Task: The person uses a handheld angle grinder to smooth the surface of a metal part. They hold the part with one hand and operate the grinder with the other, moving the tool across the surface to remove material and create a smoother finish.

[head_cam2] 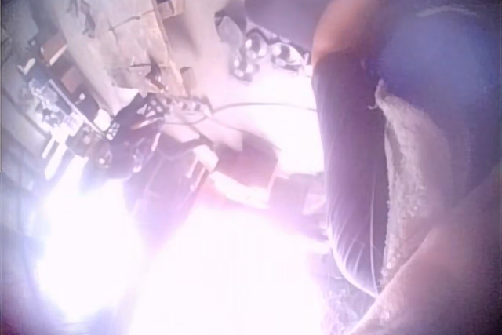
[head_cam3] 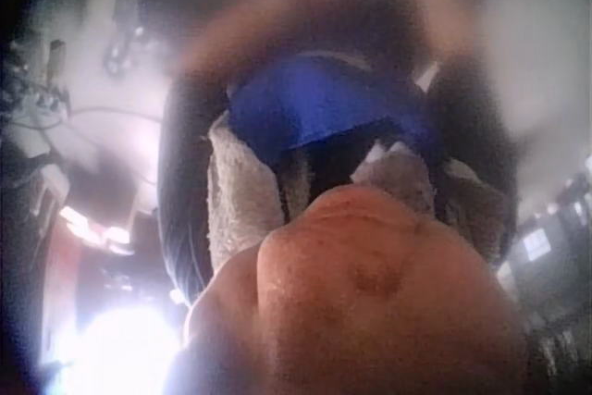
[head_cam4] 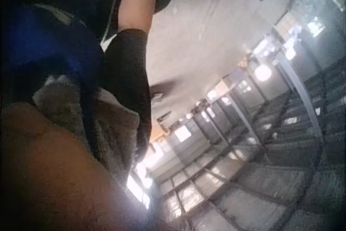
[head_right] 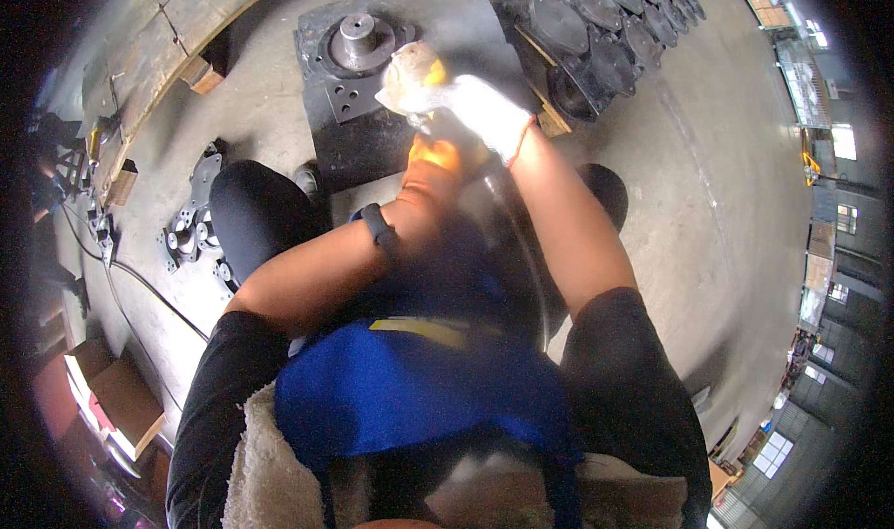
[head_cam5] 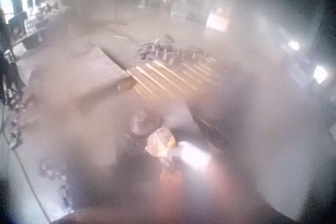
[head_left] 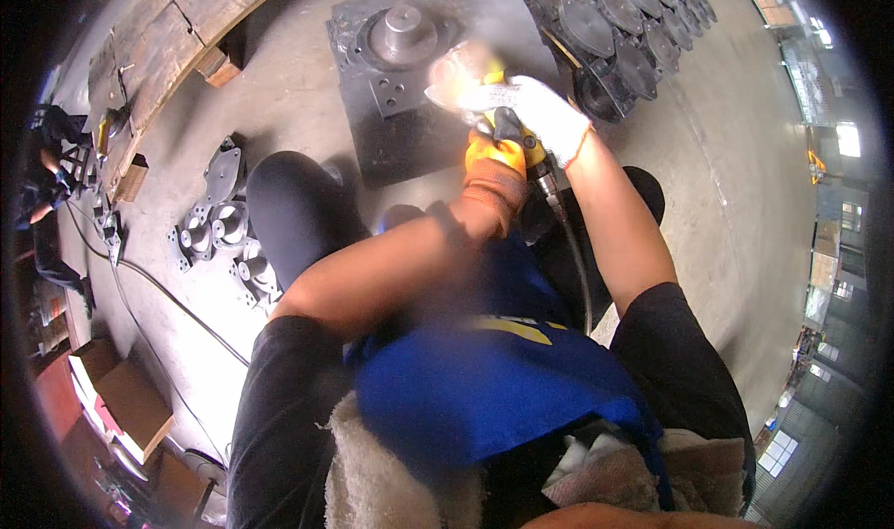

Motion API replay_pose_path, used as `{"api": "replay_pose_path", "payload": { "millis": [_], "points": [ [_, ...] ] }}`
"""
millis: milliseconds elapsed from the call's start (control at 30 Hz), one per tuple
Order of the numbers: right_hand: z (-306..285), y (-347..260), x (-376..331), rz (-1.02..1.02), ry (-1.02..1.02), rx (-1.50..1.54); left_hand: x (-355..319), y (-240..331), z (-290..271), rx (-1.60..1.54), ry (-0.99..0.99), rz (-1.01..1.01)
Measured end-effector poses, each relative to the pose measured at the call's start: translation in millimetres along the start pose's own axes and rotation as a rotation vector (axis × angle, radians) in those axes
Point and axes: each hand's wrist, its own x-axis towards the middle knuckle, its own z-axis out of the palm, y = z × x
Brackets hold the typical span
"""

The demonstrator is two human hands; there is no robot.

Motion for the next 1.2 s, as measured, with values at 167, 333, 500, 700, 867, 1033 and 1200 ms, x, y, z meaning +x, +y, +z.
{"api": "replay_pose_path", "payload": {
  "millis": [167,333,500,700,867,1033,1200],
  "points": [
    [1.3,-32.7,5.9,-0.044,-0.006,0.226,20.8,-19.6,-13.4,-0.504,0.202,-0.137],
    [-5.3,-57.3,37.9,-0.130,-0.091,0.086,30.6,-36.4,-73.7,-0.418,0.251,-0.130],
    [18.7,-83.8,67.4,-0.156,-0.177,0.125,52.1,-60.9,-87.8,-0.638,0.163,-0.308],
    [15.2,-67.6,87.9,0.015,-0.009,0.052,62.2,-68.7,-71.3,-0.754,0.134,-0.368],
    [33.9,-77.8,80.0,0.097,0.061,0.146,71.5,-67.5,-47.4,-0.803,0.173,-0.392],
    [37.5,-86.7,60.2,0.207,0.155,0.225,44.2,-49.2,-108.3,-1.054,0.062,-0.720],
    [43.9,-86.2,79.9,0.130,0.021,0.221,57.4,-69.1,-83.5,-0.302,-0.067,-0.165]
  ]
}}
